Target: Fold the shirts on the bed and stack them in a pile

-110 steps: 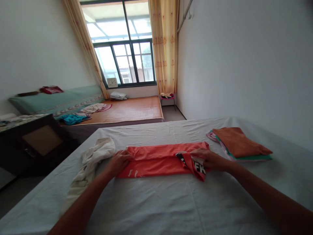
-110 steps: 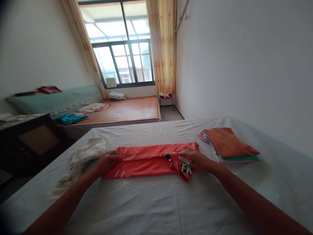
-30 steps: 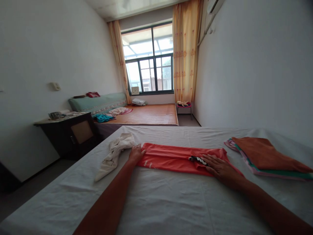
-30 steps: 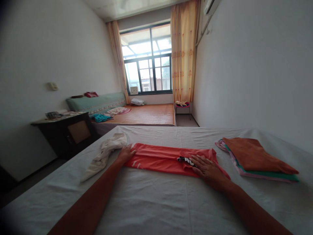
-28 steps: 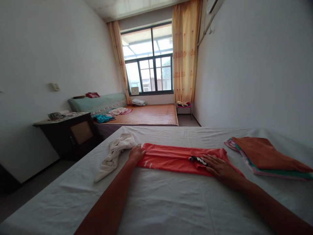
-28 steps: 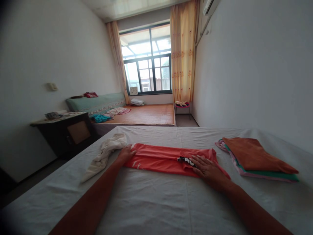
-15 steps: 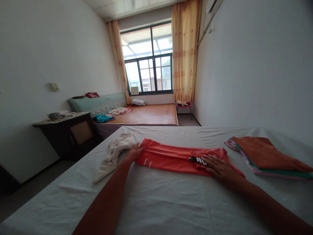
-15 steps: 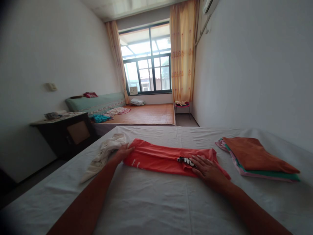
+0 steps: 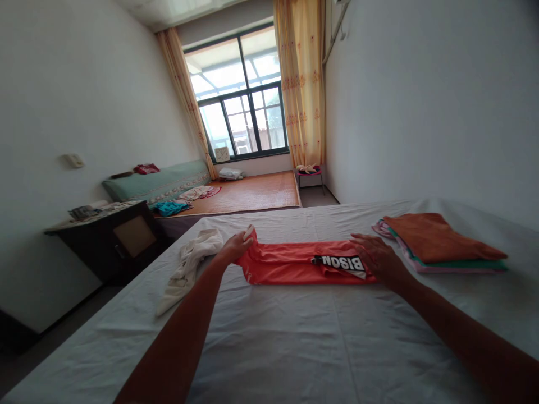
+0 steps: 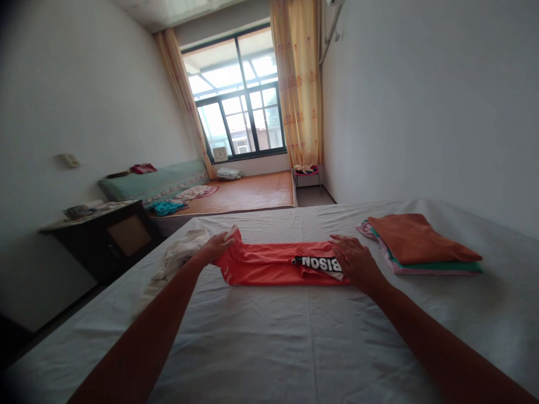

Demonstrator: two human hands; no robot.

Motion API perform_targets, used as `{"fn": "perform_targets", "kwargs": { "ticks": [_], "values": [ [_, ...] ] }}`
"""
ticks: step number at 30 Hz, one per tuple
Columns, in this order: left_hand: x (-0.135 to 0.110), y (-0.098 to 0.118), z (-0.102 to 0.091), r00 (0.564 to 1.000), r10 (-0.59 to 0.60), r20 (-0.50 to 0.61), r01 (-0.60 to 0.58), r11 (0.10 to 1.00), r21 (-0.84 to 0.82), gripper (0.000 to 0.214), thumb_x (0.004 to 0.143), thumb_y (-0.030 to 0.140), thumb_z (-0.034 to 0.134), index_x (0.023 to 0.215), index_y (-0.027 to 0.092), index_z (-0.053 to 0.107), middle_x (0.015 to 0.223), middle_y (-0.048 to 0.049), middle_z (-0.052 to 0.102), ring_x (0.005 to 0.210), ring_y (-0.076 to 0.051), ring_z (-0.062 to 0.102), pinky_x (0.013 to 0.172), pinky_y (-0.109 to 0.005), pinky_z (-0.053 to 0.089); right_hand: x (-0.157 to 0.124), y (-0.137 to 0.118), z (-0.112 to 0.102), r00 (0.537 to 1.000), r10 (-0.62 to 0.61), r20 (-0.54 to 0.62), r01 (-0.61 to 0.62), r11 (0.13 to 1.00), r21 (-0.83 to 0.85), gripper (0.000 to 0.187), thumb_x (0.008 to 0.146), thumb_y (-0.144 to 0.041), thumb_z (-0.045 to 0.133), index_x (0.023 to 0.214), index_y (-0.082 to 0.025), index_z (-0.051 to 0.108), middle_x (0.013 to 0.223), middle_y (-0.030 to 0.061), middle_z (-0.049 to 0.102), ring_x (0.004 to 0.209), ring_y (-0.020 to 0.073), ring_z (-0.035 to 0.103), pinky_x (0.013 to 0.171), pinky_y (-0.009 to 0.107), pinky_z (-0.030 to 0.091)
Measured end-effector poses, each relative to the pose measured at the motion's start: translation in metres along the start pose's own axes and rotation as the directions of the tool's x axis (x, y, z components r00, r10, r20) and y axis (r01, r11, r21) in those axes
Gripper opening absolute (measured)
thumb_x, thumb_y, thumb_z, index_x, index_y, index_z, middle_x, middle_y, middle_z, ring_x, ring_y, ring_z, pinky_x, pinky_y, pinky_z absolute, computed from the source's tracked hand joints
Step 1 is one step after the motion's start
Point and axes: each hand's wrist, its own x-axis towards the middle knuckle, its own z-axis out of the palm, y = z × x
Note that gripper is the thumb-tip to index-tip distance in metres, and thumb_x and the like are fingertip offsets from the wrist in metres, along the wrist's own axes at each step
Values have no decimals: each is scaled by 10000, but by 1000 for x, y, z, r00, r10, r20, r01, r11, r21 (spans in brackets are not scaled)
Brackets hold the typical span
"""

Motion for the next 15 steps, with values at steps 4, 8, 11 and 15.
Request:
{"fn": "perform_targets", "kwargs": {
  "ticks": [4,8,11,15],
  "values": [
    [10,61,24,988,126,92,-140,977,158,277,848,299,477,1022,126,605,957,-128,685,891,-252,632,777,-319,447,-1,3,-2,1000,-3,17,4,1000,-24,329,936,-297,395,1197,-220,580,1288,63,584,1176,233,520,964,422,446],
    [6,101,68,969,192,155,-228,937,266,285,843,285,476,1045,136,611,1026,-139,679,952,-253,630,805,-300,449,-1,7,-7,1000,-14,25,15,999,-49,305,919,-256,434,1176,-231,597,1296,50,582,1167,234,524,944,412,452],
    [-1,112,95,965,194,179,-245,910,335,322,861,278,441,1118,152,589,1078,-146,666,985,-249,626,826,-310,456,-1,10,-10,1000,0,21,1,998,-64,292,916,-239,440,1155,-234,608,1296,45,586,1156,232,531,914,402,460],
    [-7,117,110,963,177,203,-246,885,396,376,874,274,429,1230,198,519,1055,-151,666,948,-261,640,792,-349,474,-1,9,-13,999,17,42,-13,996,-91,285,914,-226,441,1144,-245,608,1306,35,580,1135,230,542,868,394,464]
  ]
}}
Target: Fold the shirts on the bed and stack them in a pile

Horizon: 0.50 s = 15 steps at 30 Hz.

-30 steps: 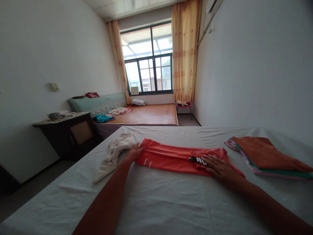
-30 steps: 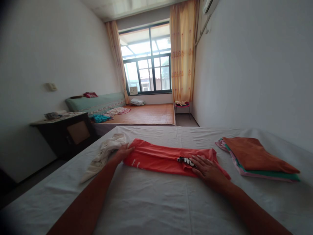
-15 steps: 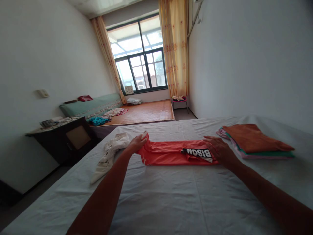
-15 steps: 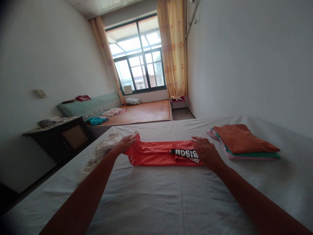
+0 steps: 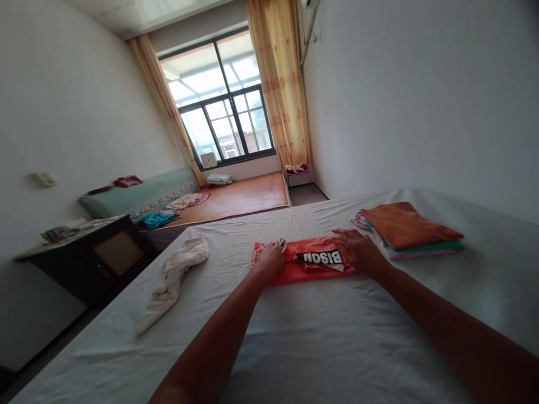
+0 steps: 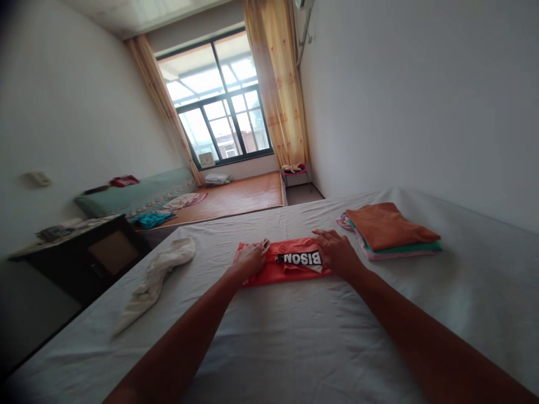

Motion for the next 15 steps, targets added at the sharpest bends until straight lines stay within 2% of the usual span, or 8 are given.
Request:
{"fn": "perform_targets", "kwargs": {
  "ticks": [8,11,13,15],
  "values": [
    [0,8,-1,1000,-5,-12,4,1000,-25,362,897,311,412,1227,205,516,1113,-147,634,995,-255,617,817,-334,457,-1,-2,-3,999,19,47,-19,1000,-4,300,907,-214,432,1148,-255,606,1289,33,595,1120,233,556,823,376,473],
    [4,9,-3,1000,-8,-12,7,997,-73,367,901,391,417,1191,210,550,1084,-125,658,988,-250,619,807,-314,452,-1,-1,-2,999,14,42,-15,1000,11,309,900,-216,431,1146,-246,614,1281,47,601,1116,237,560,810,374,482],
    [6,2,-6,1000,-16,-4,15,993,-113,383,908,468,391,1074,206,617,1002,-100,692,949,-231,632,796,-287,449,-1,0,-2,999,9,33,-10,1000,20,304,903,-228,427,1134,-241,625,1269,55,609,1107,236,564,814,375,483],
    [5,-14,-9,998,-56,-23,52,988,-146,420,933,475,324,1033,206,632,1045,-90,691,989,-210,625,830,-270,435,-1,0,-3,1000,5,22,-6,1000,31,302,913,-248,419,1130,-240,629,1257,57,617,1100,232,568,832,378,478]
  ]
}}
